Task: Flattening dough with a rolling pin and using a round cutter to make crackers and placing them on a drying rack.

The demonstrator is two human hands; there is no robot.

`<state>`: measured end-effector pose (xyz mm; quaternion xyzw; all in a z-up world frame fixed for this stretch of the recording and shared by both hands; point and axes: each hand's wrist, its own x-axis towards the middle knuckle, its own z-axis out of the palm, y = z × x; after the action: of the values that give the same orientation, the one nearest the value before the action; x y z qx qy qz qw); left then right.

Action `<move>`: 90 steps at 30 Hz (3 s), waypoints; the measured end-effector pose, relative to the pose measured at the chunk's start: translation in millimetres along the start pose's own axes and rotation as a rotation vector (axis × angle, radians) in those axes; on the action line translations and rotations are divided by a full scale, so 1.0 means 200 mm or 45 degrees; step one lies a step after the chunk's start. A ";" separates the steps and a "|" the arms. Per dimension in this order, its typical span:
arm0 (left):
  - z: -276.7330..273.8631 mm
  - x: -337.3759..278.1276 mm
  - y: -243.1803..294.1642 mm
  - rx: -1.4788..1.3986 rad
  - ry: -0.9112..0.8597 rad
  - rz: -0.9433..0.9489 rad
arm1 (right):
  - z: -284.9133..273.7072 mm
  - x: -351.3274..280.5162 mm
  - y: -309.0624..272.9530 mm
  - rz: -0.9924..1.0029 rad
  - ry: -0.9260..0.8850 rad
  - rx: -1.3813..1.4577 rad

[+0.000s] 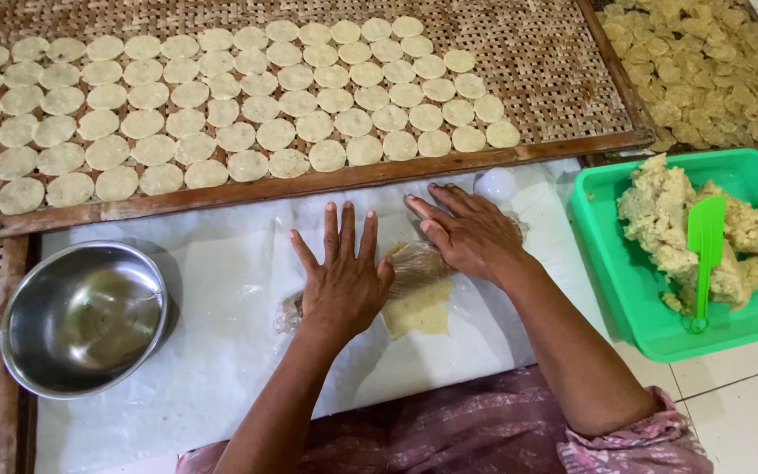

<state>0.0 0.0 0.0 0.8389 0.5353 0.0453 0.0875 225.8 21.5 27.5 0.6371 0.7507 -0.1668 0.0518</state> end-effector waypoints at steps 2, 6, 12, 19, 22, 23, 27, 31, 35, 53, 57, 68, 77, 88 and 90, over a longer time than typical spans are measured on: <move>-0.02 0.00 0.01 -0.005 -0.027 -0.006 | 0.00 0.00 0.00 0.011 -0.005 -0.022; 0.00 -0.03 0.02 -0.047 -0.066 -0.017 | 0.03 -0.03 0.00 0.015 0.053 -0.070; -0.03 -0.07 0.07 -0.112 -0.179 -0.078 | 0.05 -0.10 -0.01 0.006 0.148 -0.046; -0.04 -0.12 0.11 -0.141 -0.196 -0.068 | 0.09 -0.14 0.01 0.052 0.108 -0.084; -0.07 -0.14 0.12 -0.150 -0.265 -0.081 | 0.10 -0.16 0.00 0.063 0.119 -0.076; -0.08 -0.14 0.13 -0.140 -0.284 -0.078 | 0.10 -0.17 0.00 0.050 0.143 -0.086; -0.03 -0.16 0.13 -0.135 -0.233 -0.048 | 0.13 -0.20 0.02 0.030 0.215 -0.069; -0.03 -0.18 0.14 -0.120 -0.208 -0.036 | 0.15 -0.24 0.01 0.025 0.273 -0.090; -0.03 -0.21 0.17 -0.084 -0.169 -0.014 | 0.18 -0.29 0.01 0.004 0.393 -0.059; 0.01 -0.34 0.23 -0.032 -0.095 0.068 | 0.24 -0.49 -0.03 0.075 0.499 0.009; 0.05 -0.38 0.24 -0.004 -0.046 0.096 | 0.25 -0.56 -0.05 0.056 0.585 0.002; 0.04 -0.52 0.29 -0.001 0.037 0.147 | 0.31 -0.71 -0.07 0.093 0.576 -0.005; 0.14 -0.66 0.33 -0.093 0.169 0.209 | 0.39 -0.86 -0.09 0.093 0.582 -0.054; -0.07 -0.57 0.21 -0.009 -0.249 0.285 | 0.17 -0.80 0.03 -0.110 0.276 0.011; -0.06 -0.45 0.14 0.313 -0.224 0.391 | 0.14 -0.71 0.08 -0.259 0.315 0.066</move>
<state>-15.5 -91.7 18.7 0.9157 0.3929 -0.0810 0.0228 264.4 -119.5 39.4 0.5745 0.8075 -0.1108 -0.0748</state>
